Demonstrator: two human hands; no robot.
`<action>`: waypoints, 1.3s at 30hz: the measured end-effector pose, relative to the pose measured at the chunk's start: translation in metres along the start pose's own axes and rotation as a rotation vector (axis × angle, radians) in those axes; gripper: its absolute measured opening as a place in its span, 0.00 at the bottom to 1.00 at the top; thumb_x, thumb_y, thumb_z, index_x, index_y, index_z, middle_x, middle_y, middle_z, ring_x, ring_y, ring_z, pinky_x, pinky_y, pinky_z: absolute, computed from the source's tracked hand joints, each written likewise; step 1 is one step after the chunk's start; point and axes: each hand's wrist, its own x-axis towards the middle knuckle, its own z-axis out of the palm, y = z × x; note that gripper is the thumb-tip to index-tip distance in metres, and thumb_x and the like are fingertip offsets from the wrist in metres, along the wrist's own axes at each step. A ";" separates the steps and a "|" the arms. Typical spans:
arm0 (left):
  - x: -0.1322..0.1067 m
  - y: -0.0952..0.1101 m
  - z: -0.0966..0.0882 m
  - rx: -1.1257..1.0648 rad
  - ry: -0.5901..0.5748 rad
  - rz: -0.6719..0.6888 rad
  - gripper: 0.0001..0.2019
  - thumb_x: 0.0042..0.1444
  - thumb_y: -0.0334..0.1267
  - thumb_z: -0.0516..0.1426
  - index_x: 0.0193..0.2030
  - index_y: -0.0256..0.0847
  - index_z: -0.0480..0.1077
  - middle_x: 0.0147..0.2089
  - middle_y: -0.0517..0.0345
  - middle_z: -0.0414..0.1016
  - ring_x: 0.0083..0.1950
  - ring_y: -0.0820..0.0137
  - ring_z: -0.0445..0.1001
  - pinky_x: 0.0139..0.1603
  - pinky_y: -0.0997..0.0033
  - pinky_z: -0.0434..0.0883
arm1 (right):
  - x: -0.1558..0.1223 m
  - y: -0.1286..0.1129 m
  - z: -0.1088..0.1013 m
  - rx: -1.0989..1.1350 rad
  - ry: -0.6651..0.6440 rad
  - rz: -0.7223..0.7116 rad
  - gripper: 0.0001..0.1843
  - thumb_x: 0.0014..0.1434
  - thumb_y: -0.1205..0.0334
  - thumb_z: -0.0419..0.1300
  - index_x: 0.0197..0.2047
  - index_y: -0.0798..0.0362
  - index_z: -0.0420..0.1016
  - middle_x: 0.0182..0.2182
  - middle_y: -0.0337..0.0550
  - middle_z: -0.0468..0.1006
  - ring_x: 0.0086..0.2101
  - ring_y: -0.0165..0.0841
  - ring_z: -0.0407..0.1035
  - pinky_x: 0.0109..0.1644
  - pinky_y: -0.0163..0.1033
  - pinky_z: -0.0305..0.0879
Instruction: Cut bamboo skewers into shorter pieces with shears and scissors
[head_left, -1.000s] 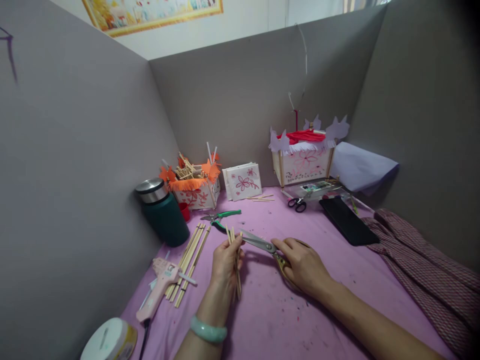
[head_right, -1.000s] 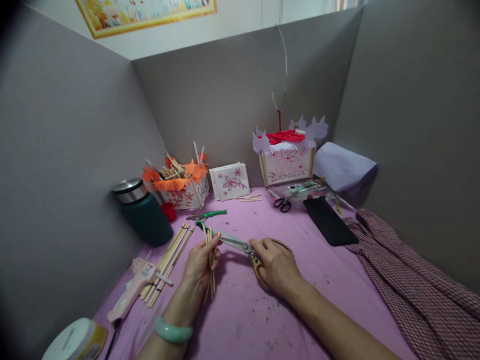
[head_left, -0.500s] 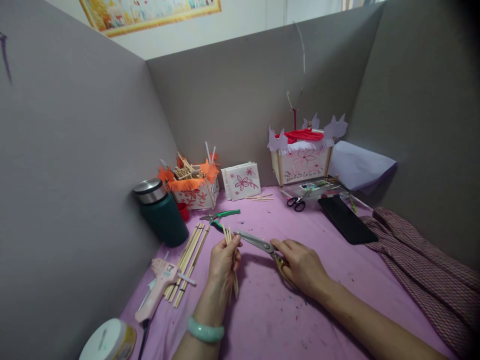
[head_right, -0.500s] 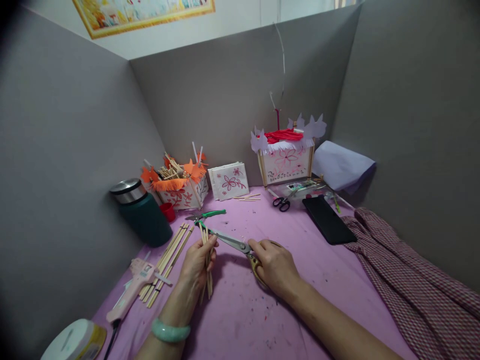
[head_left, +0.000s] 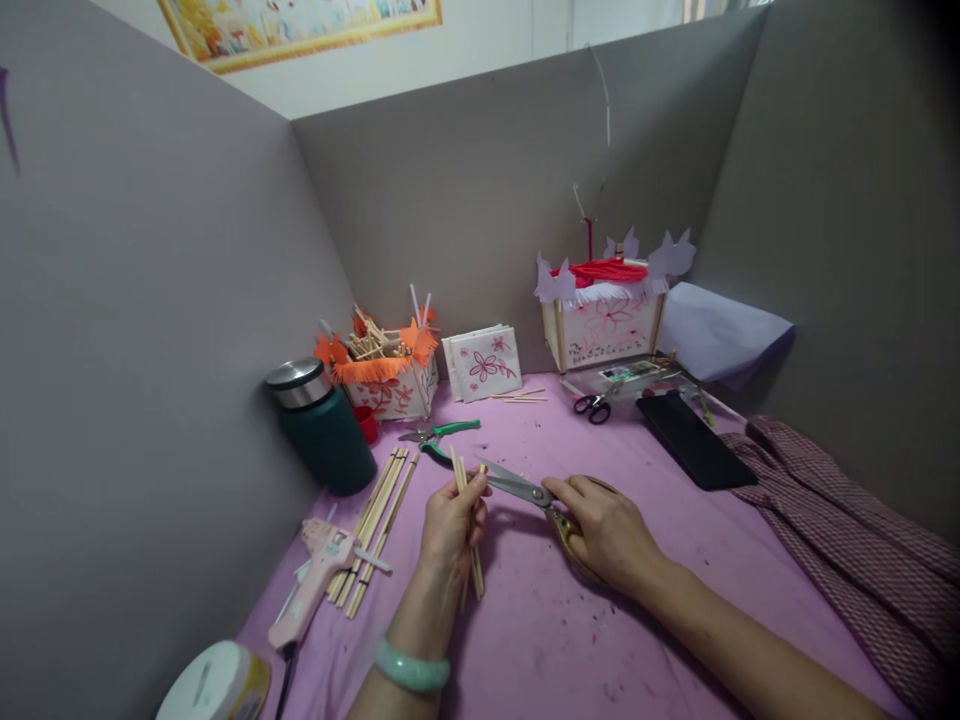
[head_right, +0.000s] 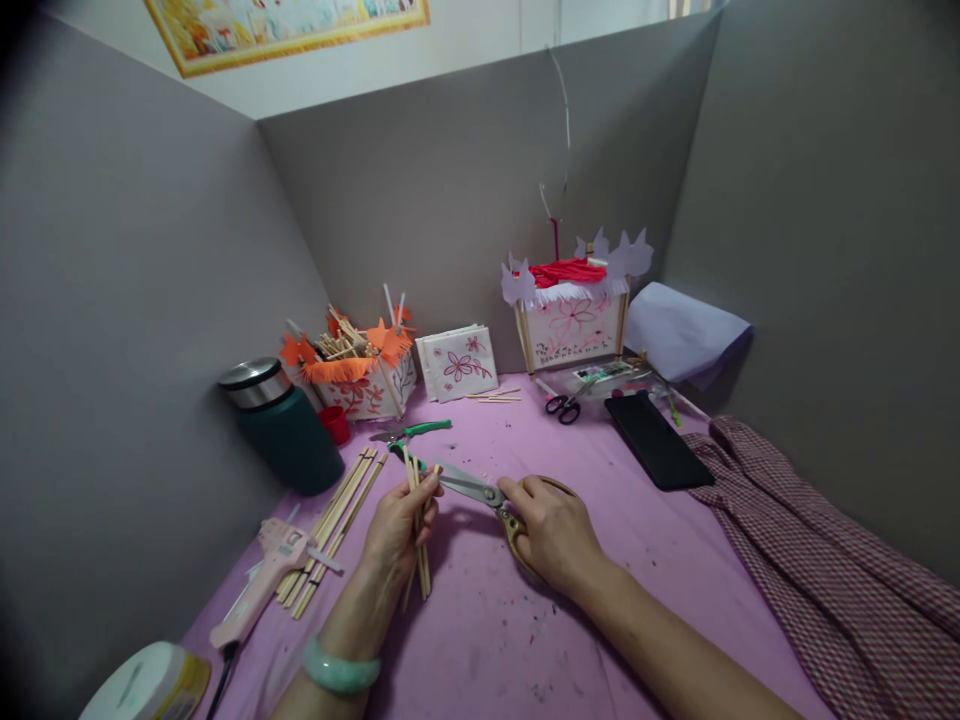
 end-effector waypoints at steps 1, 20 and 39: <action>0.000 0.000 0.000 0.008 0.000 0.001 0.19 0.40 0.46 0.67 0.31 0.33 0.69 0.21 0.65 0.65 0.14 0.85 0.55 0.10 0.84 0.48 | 0.000 0.000 0.000 0.007 -0.002 0.000 0.16 0.58 0.63 0.51 0.50 0.48 0.68 0.34 0.42 0.73 0.35 0.35 0.66 0.39 0.36 0.57; -0.001 0.002 -0.002 0.133 0.078 0.016 0.19 0.40 0.50 0.65 0.27 0.36 0.67 0.12 0.70 0.58 0.10 0.82 0.50 0.10 0.81 0.44 | 0.000 0.003 0.000 0.015 -0.006 -0.024 0.17 0.57 0.63 0.53 0.50 0.49 0.71 0.32 0.41 0.76 0.32 0.33 0.68 0.34 0.34 0.56; 0.005 -0.005 -0.001 -0.009 0.044 -0.010 0.16 0.40 0.40 0.66 0.35 0.35 0.70 0.26 0.62 0.69 0.15 0.83 0.58 0.09 0.84 0.50 | 0.001 0.011 0.005 -0.019 0.007 0.012 0.20 0.58 0.61 0.51 0.54 0.46 0.69 0.33 0.41 0.77 0.32 0.33 0.70 0.33 0.34 0.58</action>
